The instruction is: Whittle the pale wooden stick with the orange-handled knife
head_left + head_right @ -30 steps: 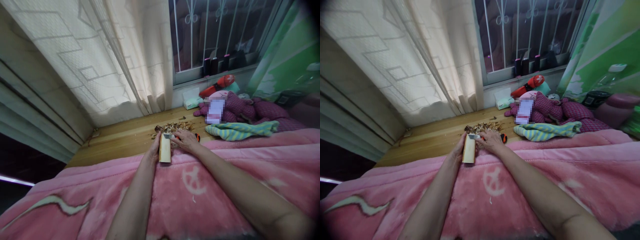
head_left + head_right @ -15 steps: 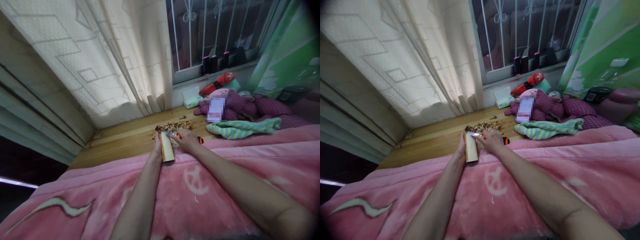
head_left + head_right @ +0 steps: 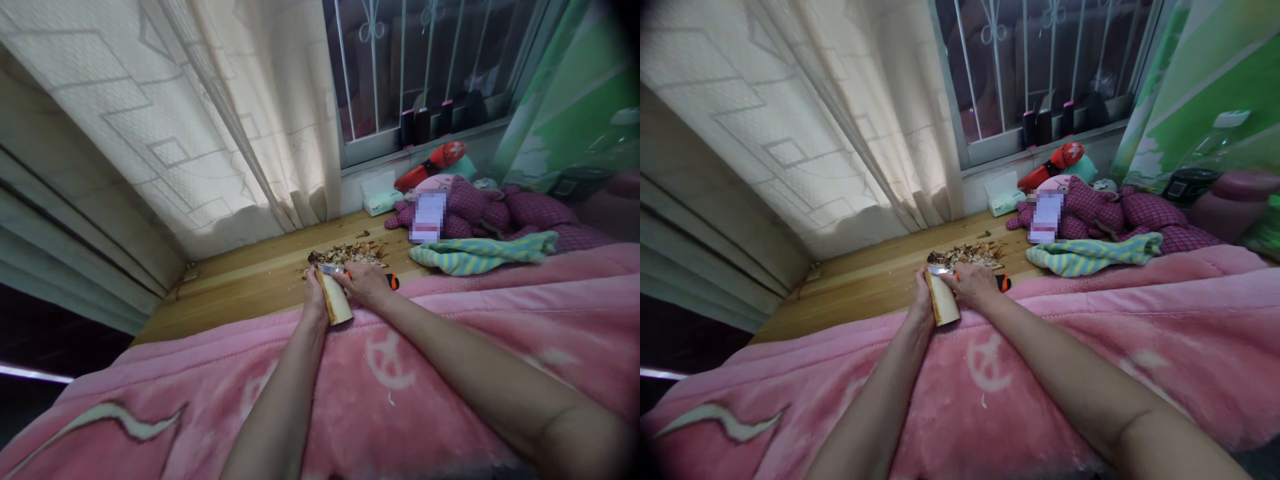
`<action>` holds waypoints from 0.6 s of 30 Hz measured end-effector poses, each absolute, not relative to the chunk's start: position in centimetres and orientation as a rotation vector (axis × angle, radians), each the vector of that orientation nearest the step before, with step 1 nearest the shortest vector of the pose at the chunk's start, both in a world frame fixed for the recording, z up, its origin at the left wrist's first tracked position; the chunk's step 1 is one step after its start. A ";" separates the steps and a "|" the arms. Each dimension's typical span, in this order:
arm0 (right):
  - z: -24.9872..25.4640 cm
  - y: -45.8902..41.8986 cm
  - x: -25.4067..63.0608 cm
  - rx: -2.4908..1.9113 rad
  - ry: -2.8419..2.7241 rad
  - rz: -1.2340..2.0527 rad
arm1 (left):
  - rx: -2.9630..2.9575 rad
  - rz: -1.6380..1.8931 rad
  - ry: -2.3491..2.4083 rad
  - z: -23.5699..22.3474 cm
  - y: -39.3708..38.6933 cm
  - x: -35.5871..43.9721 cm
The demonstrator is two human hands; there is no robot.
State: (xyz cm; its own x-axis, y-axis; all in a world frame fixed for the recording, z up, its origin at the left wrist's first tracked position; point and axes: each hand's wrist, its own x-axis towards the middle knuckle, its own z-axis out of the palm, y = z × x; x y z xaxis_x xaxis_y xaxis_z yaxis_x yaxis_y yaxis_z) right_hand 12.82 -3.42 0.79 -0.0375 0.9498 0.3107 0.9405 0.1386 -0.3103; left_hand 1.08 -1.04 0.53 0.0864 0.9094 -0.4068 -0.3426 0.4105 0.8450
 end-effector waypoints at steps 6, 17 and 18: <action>0.7 -2.8 12.9 -1.852 -1.917 0.050 | 0.735 1.071 1.165 0.3 -1.4 1.4; 0.7 -3.8 12.2 -1.777 -1.979 0.026 | 0.604 1.244 1.100 0.2 -1.4 1.4; 0.7 -3.8 12.2 -1.775 -1.982 0.018 | 0.598 1.255 1.097 0.1 -1.4 1.4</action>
State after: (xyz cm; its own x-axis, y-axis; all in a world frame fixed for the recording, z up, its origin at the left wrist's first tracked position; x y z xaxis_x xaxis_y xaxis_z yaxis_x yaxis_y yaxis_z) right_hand 12.17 -3.83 0.72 -0.0468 0.9405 0.3365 0.9343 0.1603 -0.3183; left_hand 1.44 -1.39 0.13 -0.0620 0.9454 -0.3200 -0.4439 0.2610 0.8572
